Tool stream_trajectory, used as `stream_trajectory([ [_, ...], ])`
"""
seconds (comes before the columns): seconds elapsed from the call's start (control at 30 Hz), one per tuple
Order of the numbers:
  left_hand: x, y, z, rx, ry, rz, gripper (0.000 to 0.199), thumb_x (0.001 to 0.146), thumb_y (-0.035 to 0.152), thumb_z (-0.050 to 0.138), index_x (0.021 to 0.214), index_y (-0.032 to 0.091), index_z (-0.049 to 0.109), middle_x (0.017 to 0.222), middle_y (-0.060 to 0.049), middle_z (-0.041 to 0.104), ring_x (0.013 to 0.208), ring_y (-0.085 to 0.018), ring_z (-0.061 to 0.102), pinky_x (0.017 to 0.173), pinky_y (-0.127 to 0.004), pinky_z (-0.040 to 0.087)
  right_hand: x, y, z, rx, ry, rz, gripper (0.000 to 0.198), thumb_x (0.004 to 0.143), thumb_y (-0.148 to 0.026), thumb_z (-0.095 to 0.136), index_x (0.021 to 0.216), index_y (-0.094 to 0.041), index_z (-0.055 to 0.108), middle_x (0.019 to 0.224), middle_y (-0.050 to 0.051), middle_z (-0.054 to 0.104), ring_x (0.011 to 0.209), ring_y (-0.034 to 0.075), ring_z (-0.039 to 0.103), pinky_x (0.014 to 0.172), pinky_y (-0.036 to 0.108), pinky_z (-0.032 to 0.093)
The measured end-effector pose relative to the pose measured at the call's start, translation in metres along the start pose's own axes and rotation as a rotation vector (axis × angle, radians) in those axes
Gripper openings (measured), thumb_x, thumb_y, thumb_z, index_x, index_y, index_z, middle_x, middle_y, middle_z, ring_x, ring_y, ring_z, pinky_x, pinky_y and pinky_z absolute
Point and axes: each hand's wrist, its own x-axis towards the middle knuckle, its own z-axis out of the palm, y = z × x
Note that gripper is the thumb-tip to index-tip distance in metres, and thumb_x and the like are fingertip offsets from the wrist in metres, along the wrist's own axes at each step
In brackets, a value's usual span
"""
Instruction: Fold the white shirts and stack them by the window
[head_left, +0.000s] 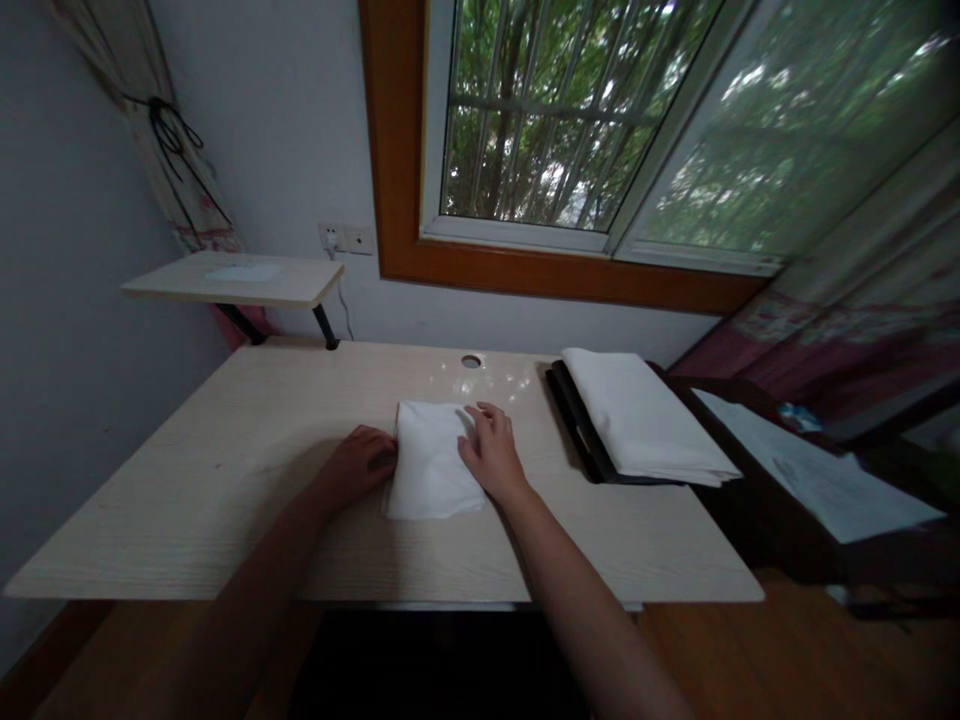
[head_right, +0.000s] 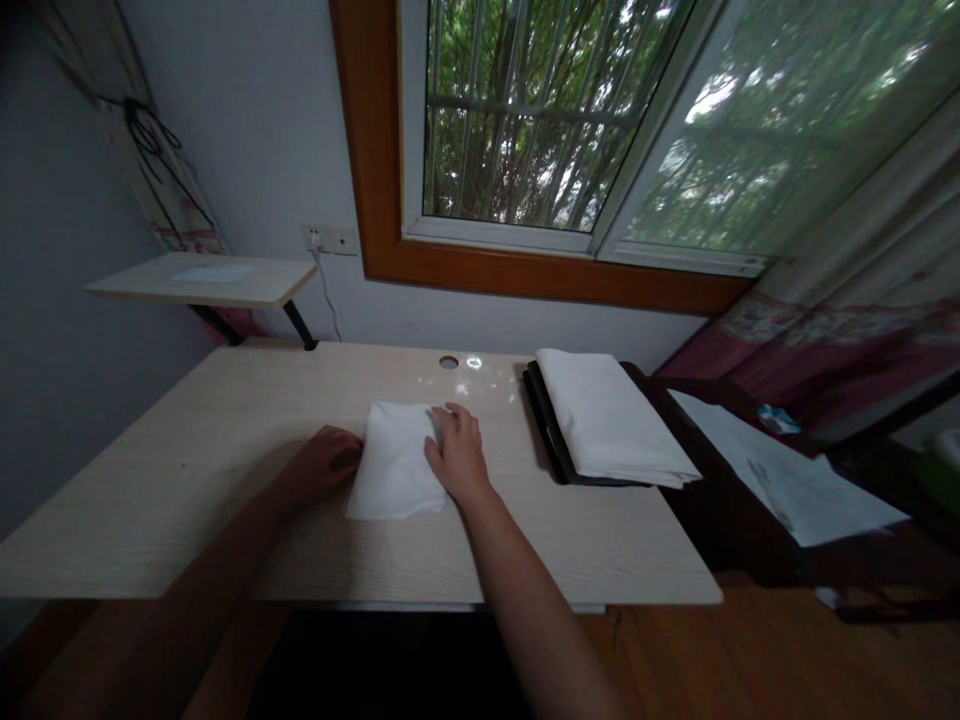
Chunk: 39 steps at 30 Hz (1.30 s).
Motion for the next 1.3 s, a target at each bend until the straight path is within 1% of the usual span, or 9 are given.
stream_trajectory([
  [0.1,0.0,0.004,-0.002,0.025,-0.017,0.077,0.019,0.095,0.035,0.063,0.105,0.022,0.072,0.115,-0.007,0.071,0.109,-0.025,0.06,0.101,-0.044,0.047,0.0,-0.007,-0.005,0.024,-0.042,-0.123,0.021,0.095,-0.025,0.059,0.113,-0.022,0.069,0.109,0.011,0.066,0.106,0.027,0.058,0.099,0.045,0.048],
  [0.2,-0.001,0.008,-0.004,0.048,-0.017,0.151,0.021,0.097,0.033,0.06,0.109,0.024,0.074,0.115,-0.009,0.071,0.109,-0.025,0.061,0.101,-0.045,0.047,-0.002,-0.017,-0.006,0.076,-0.155,-0.291,0.015,0.099,-0.025,0.056,0.102,-0.022,0.07,0.091,0.007,0.067,0.09,0.022,0.06,0.089,0.039,0.049],
  [0.27,-0.002,0.011,-0.004,0.065,-0.014,0.176,0.023,0.096,0.03,0.06,0.115,0.025,0.073,0.117,-0.01,0.071,0.111,-0.025,0.06,0.102,-0.046,0.048,-0.003,-0.024,-0.005,0.112,-0.219,-0.35,0.02,0.099,-0.029,0.057,0.115,-0.022,0.067,0.093,0.006,0.068,0.09,0.021,0.062,0.088,0.036,0.049],
  [0.37,-0.004,0.016,-0.003,0.09,-0.008,0.182,0.033,0.095,0.023,0.059,0.126,0.025,0.068,0.125,-0.012,0.067,0.116,-0.026,0.059,0.105,-0.047,0.048,-0.005,-0.032,-0.005,0.149,-0.304,-0.378,0.044,0.099,-0.03,0.057,0.143,-0.024,0.053,0.103,0.007,0.068,0.094,0.021,0.063,0.089,0.035,0.051],
  [0.5,-0.005,0.02,0.0,0.105,-0.014,0.217,0.046,0.092,0.02,0.06,0.138,0.024,0.06,0.129,-0.014,0.065,0.116,-0.027,0.06,0.104,-0.047,0.05,-0.004,-0.035,-0.005,0.129,-0.35,-0.381,0.055,0.099,-0.028,0.056,0.153,-0.027,0.043,0.101,0.005,0.067,0.095,0.022,0.063,0.088,0.035,0.052],
  [0.7,-0.003,0.03,0.005,0.097,-0.04,0.275,0.053,0.091,0.022,0.063,0.144,0.029,0.054,0.13,-0.012,0.064,0.115,-0.026,0.062,0.1,-0.046,0.053,-0.002,-0.029,0.002,0.083,-0.36,-0.399,0.04,0.093,-0.021,0.06,0.133,-0.026,0.061,0.101,0.006,0.064,0.097,0.022,0.061,0.087,0.033,0.051],
  [0.87,-0.004,0.034,0.008,0.04,0.005,0.23,0.04,0.091,0.02,0.063,0.131,0.023,0.061,0.123,-0.013,0.065,0.114,-0.025,0.062,0.099,-0.043,0.056,-0.002,-0.027,0.004,0.12,-0.349,-0.343,0.027,0.087,-0.014,0.062,0.113,-0.022,0.065,0.099,0.005,0.064,0.094,0.021,0.061,0.085,0.031,0.051],
  [1.07,-0.005,0.025,0.015,-0.032,0.028,0.189,0.024,0.093,0.016,0.06,0.116,0.022,0.065,0.112,-0.01,0.065,0.104,-0.021,0.064,0.094,-0.037,0.057,-0.004,-0.019,0.008,0.169,-0.288,-0.321,0.03,0.085,-0.01,0.06,0.112,-0.024,0.062,0.105,0.006,0.066,0.099,0.021,0.063,0.088,0.032,0.052],
  [1.3,-0.003,0.015,0.015,-0.021,0.135,0.066,0.026,0.094,0.013,0.055,0.116,0.022,0.065,0.106,-0.007,0.064,0.095,-0.018,0.065,0.086,-0.031,0.056,-0.003,-0.009,0.007,0.248,-0.139,-0.263,0.03,0.086,-0.01,0.056,0.112,-0.024,0.062,0.111,0.008,0.068,0.104,0.022,0.066,0.092,0.034,0.052],
])
